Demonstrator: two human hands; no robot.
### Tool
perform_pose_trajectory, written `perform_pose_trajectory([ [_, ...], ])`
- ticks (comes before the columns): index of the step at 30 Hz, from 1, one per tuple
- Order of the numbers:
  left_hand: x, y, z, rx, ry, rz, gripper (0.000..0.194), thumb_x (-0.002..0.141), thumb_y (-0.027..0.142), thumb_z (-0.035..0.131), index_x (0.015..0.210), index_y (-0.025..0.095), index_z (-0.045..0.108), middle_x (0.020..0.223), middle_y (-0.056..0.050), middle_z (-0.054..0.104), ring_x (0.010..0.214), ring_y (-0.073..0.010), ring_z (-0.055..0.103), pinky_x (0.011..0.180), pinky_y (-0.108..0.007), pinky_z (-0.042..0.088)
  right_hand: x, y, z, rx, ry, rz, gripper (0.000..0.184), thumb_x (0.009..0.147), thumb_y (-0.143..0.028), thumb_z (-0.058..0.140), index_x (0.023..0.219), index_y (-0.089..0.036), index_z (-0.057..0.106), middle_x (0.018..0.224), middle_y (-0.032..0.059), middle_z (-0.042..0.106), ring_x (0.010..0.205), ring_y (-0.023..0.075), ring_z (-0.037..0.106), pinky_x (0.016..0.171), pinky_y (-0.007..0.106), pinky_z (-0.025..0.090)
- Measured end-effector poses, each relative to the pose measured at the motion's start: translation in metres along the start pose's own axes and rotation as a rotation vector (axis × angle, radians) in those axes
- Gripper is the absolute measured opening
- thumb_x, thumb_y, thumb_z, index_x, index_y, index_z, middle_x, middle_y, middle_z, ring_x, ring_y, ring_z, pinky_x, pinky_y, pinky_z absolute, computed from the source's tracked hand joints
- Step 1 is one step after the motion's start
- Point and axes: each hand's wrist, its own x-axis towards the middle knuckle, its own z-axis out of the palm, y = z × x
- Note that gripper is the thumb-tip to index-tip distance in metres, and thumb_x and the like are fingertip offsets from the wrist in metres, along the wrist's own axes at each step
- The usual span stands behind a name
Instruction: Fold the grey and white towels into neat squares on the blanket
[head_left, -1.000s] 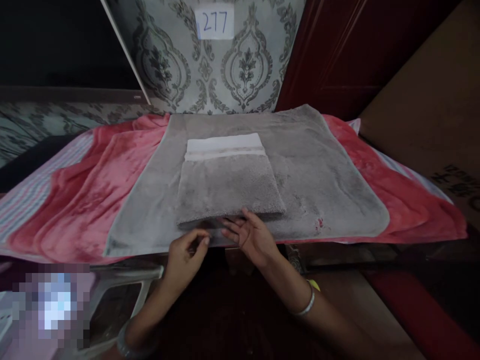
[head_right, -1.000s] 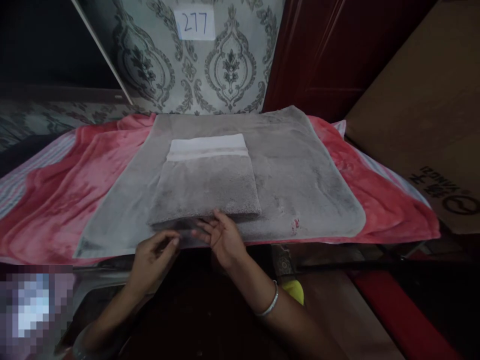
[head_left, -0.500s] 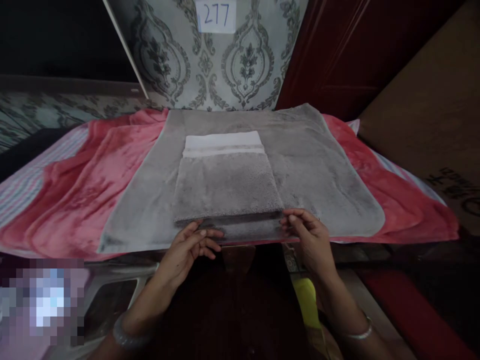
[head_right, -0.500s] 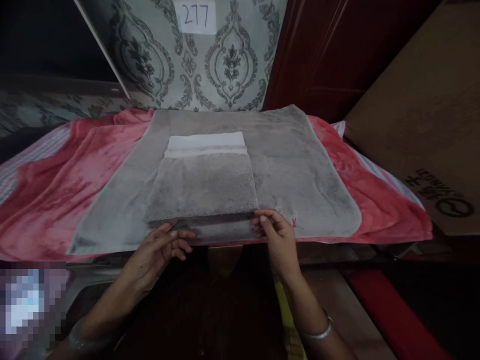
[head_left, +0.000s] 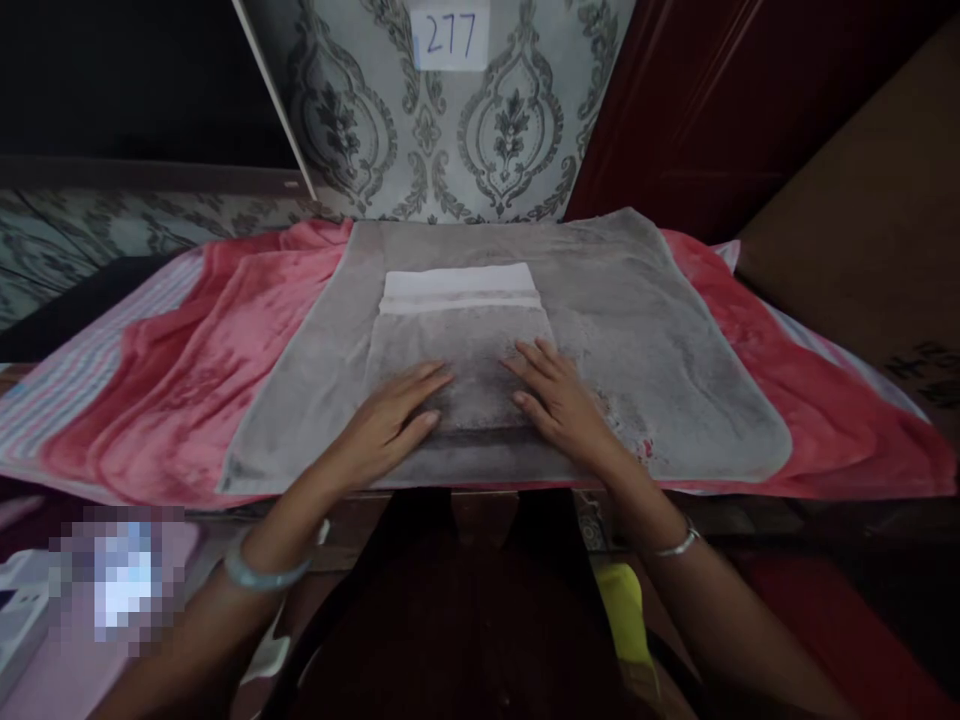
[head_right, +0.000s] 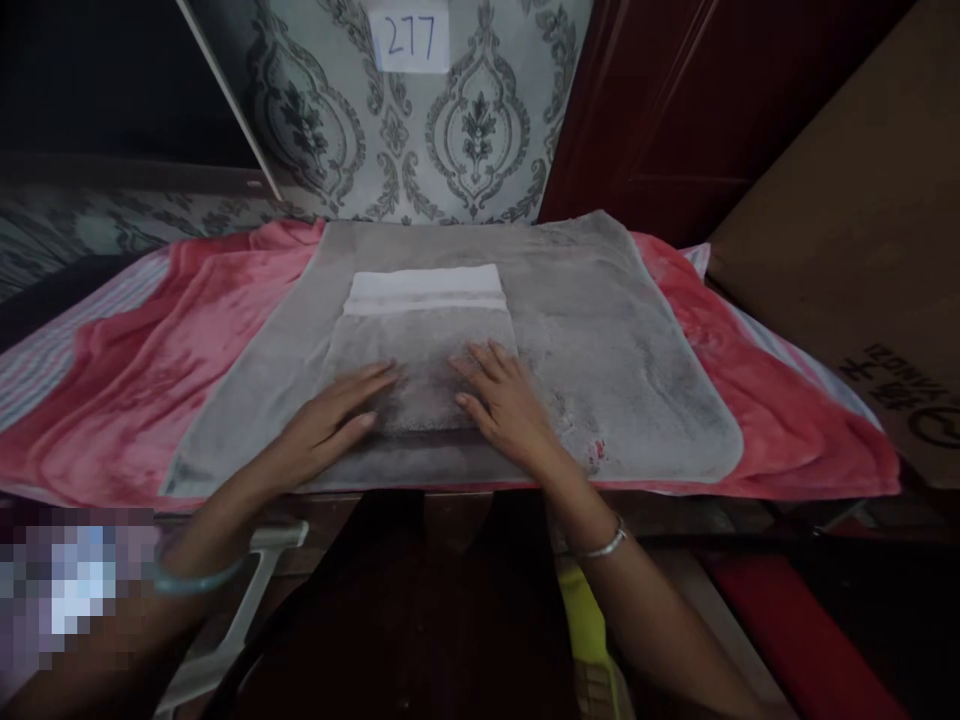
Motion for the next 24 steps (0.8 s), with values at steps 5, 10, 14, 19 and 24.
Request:
perform_pose_trajectory([
  [5, 0.056, -0.052, 0.007, 0.210, -0.332, -0.023, 0.062, 0.097, 0.056, 0.043, 0.152, 0.028, 0.042, 0.165, -0.009, 0.030, 0.154, -0.0298, 0.021, 0.123, -0.060, 0.011, 0.037, 0.028, -0.001, -0.040, -0.179, 0.125, 0.050, 0.067, -0.043, 0.088, 0.115, -0.036, 0.074, 0.145, -0.0023, 0.058, 0.151, 0.0352, 0.023, 0.122, 0.059, -0.006],
  [10, 0.061, -0.076, 0.013, 0.269, -0.347, 0.007, 0.069, 0.099, 0.059, 0.038, 0.159, 0.028, 0.027, 0.167, -0.009, 0.024, 0.156, -0.0277, 0.014, 0.124, -0.057, 0.005, 0.043, 0.058, -0.008, -0.122, -0.190, 0.047, 0.061, 0.072, -0.058, 0.082, 0.128, -0.036, 0.069, 0.150, -0.0021, 0.053, 0.151, 0.0343, 0.024, 0.124, 0.056, 0.003],
  [14, 0.054, -0.076, 0.009, 0.309, -0.332, 0.052, 0.068, 0.100, 0.060, 0.030, 0.160, 0.028, 0.024, 0.168, -0.007, 0.023, 0.156, -0.0270, 0.014, 0.125, -0.056, 0.007, 0.040, 0.063, -0.012, -0.370, -0.279, -0.036, 0.061, 0.088, -0.063, 0.063, 0.142, -0.035, 0.057, 0.158, -0.0005, 0.042, 0.152, 0.0325, 0.023, 0.124, 0.058, 0.011],
  [19, 0.044, -0.094, -0.002, 0.392, -0.306, 0.008, 0.066, 0.101, 0.060, 0.028, 0.158, 0.028, 0.029, 0.167, -0.006, 0.023, 0.156, -0.0295, 0.013, 0.124, -0.061, 0.007, 0.038, 0.074, -0.024, -0.644, -0.349, -0.071, 0.063, 0.099, -0.062, 0.040, 0.155, -0.032, 0.041, 0.163, 0.0027, 0.032, 0.153, 0.0316, 0.021, 0.123, 0.059, 0.020],
  [24, 0.020, -0.114, -0.012, 0.342, -0.155, -0.108, 0.060, 0.103, 0.055, 0.025, 0.153, 0.026, 0.041, 0.166, -0.007, 0.029, 0.155, -0.0285, 0.017, 0.123, -0.060, 0.019, 0.031, 0.089, -0.031, -0.627, -0.273, -0.090, 0.063, 0.101, -0.061, 0.033, 0.153, -0.028, 0.044, 0.161, 0.0075, 0.036, 0.152, 0.0303, 0.023, 0.123, 0.058, 0.021],
])
